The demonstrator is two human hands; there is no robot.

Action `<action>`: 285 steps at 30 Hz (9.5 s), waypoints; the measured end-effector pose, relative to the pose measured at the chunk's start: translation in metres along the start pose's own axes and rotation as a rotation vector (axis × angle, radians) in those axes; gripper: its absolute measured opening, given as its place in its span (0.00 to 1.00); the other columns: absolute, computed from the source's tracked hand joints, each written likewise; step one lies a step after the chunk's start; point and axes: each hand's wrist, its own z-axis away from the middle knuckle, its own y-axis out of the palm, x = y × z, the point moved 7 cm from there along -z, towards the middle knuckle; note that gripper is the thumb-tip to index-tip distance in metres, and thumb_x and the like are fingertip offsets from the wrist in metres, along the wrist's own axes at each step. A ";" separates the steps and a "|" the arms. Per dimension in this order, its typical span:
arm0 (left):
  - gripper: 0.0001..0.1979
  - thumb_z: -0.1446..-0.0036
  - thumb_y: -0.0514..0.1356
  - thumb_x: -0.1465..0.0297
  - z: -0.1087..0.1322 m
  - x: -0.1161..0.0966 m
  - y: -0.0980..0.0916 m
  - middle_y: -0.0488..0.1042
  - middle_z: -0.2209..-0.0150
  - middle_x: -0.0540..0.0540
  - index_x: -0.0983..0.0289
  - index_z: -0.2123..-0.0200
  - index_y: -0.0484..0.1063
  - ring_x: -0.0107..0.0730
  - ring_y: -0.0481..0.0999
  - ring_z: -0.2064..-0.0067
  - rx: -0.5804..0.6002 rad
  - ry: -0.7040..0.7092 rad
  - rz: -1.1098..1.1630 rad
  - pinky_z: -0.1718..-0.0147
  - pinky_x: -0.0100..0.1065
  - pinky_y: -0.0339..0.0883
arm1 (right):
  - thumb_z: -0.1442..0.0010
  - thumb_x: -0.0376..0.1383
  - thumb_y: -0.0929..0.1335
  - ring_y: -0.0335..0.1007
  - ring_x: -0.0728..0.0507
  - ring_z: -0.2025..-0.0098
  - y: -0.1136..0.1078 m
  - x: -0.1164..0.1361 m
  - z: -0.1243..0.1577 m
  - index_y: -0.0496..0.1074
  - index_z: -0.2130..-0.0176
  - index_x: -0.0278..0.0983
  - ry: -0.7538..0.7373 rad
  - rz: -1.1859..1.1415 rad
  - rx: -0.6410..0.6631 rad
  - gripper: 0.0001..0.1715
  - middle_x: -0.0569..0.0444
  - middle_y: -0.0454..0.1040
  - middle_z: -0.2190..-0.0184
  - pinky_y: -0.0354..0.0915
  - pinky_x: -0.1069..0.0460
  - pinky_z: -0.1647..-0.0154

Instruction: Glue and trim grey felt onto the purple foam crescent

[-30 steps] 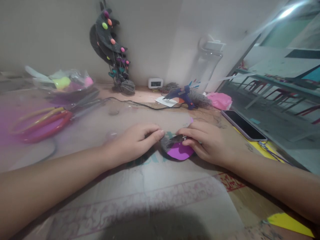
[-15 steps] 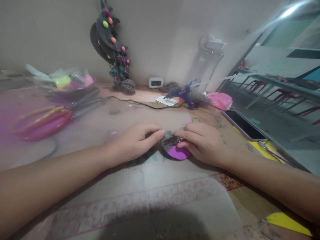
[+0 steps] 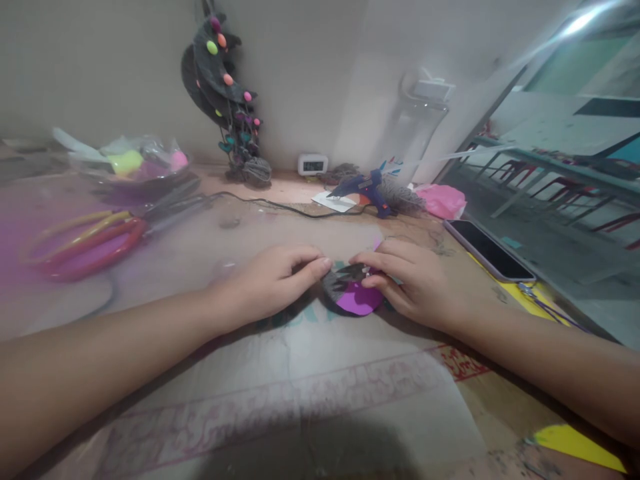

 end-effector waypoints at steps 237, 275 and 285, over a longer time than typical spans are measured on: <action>0.07 0.38 0.56 0.69 0.003 -0.007 -0.004 0.77 0.58 0.52 0.61 0.59 0.73 0.33 0.74 0.56 -0.100 0.163 0.046 0.55 0.35 0.67 | 0.34 0.41 0.64 0.62 0.48 0.71 0.004 -0.007 0.001 0.76 0.56 0.35 0.041 -0.101 0.010 0.15 0.54 0.68 0.75 0.53 0.52 0.69; 0.07 0.41 0.60 0.64 0.004 -0.001 -0.010 0.80 0.68 0.48 0.60 0.64 0.76 0.30 0.77 0.67 -0.154 -0.054 0.195 0.63 0.31 0.72 | 0.34 0.42 0.64 0.66 0.46 0.67 0.003 -0.010 0.005 0.73 0.52 0.34 0.084 -0.105 -0.006 0.17 0.52 0.72 0.69 0.59 0.51 0.65; 0.07 0.40 0.60 0.66 0.007 -0.006 -0.015 0.81 0.62 0.49 0.59 0.60 0.76 0.31 0.78 0.60 -0.227 0.006 0.109 0.56 0.32 0.72 | 0.34 0.42 0.63 0.67 0.44 0.64 0.001 -0.010 0.004 0.71 0.51 0.35 0.062 -0.043 -0.028 0.17 0.49 0.74 0.66 0.61 0.51 0.64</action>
